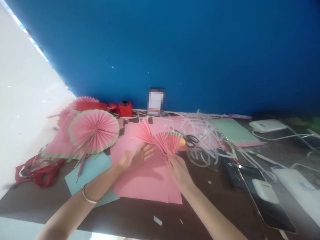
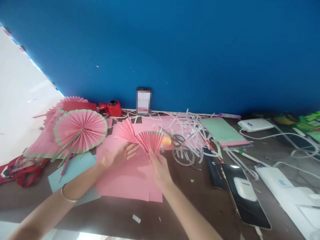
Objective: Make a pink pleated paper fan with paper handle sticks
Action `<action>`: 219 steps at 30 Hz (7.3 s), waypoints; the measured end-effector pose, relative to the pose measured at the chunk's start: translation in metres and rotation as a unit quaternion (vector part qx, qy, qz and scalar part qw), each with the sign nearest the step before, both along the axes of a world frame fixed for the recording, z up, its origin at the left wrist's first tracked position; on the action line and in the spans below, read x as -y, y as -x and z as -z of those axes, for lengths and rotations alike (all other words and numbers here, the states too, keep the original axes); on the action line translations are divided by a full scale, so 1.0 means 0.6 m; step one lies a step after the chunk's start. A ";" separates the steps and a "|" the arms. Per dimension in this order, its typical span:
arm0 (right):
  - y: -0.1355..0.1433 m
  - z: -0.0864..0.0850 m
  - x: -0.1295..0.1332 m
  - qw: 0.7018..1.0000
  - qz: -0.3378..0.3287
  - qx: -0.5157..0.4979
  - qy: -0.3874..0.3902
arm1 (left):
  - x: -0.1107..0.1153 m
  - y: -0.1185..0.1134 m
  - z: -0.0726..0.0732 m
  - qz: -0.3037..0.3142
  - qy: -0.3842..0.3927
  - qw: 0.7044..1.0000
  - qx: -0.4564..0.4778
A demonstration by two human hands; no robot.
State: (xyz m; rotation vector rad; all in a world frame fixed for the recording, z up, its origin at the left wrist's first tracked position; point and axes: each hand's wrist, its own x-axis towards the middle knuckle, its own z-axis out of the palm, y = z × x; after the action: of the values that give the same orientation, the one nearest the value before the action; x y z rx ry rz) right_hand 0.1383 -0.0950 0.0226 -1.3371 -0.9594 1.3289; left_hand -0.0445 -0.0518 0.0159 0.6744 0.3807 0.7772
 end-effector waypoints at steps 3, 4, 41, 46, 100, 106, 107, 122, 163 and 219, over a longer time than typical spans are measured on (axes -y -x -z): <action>-0.002 -0.002 0.006 0.998 -0.015 0.065 0.007 | 0.008 -0.013 -0.002 -0.012 -0.129 0.990 -0.056; -0.002 -0.005 0.007 0.996 -0.022 0.089 0.005 | 0.010 -0.016 -0.003 -0.024 -0.148 0.984 -0.093; 0.004 -0.004 -0.011 0.951 -0.125 -0.227 0.168 | 0.020 -0.030 -0.023 -0.199 -0.021 0.933 -0.298; 0.000 0.003 -0.011 0.950 -0.120 -0.235 0.166 | 0.020 -0.029 -0.015 -0.190 -0.024 0.942 -0.277; -0.001 0.005 -0.007 0.970 -0.192 -0.054 0.136 | 0.017 -0.028 -0.005 -0.237 -0.058 0.916 -0.319; 0.004 -0.003 -0.001 0.976 -0.186 0.019 0.112 | 0.017 -0.026 -0.013 -0.252 -0.049 0.896 -0.363; 0.005 -0.003 0.000 0.977 -0.181 0.025 0.106 | 0.017 -0.025 -0.014 -0.246 -0.053 0.899 -0.357; 0.002 0.000 -0.001 0.989 -0.128 0.058 0.043 | 0.013 -0.020 -0.013 -0.187 -0.091 0.938 -0.277; 0.015 0.004 0.005 0.994 -0.046 0.086 -0.059 | 0.033 -0.017 0.021 -0.264 -0.722 0.376 -0.517; -0.004 -0.001 0.007 0.987 -0.079 0.118 -0.078 | -0.057 -0.007 -0.115 -0.106 -0.361 0.806 -0.457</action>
State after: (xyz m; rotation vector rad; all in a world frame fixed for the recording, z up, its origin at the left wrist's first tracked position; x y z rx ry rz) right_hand 0.1405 -0.0991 0.0230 -1.3387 -1.3288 1.2006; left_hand -0.0400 -0.0179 0.0849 1.7694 1.0791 0.7596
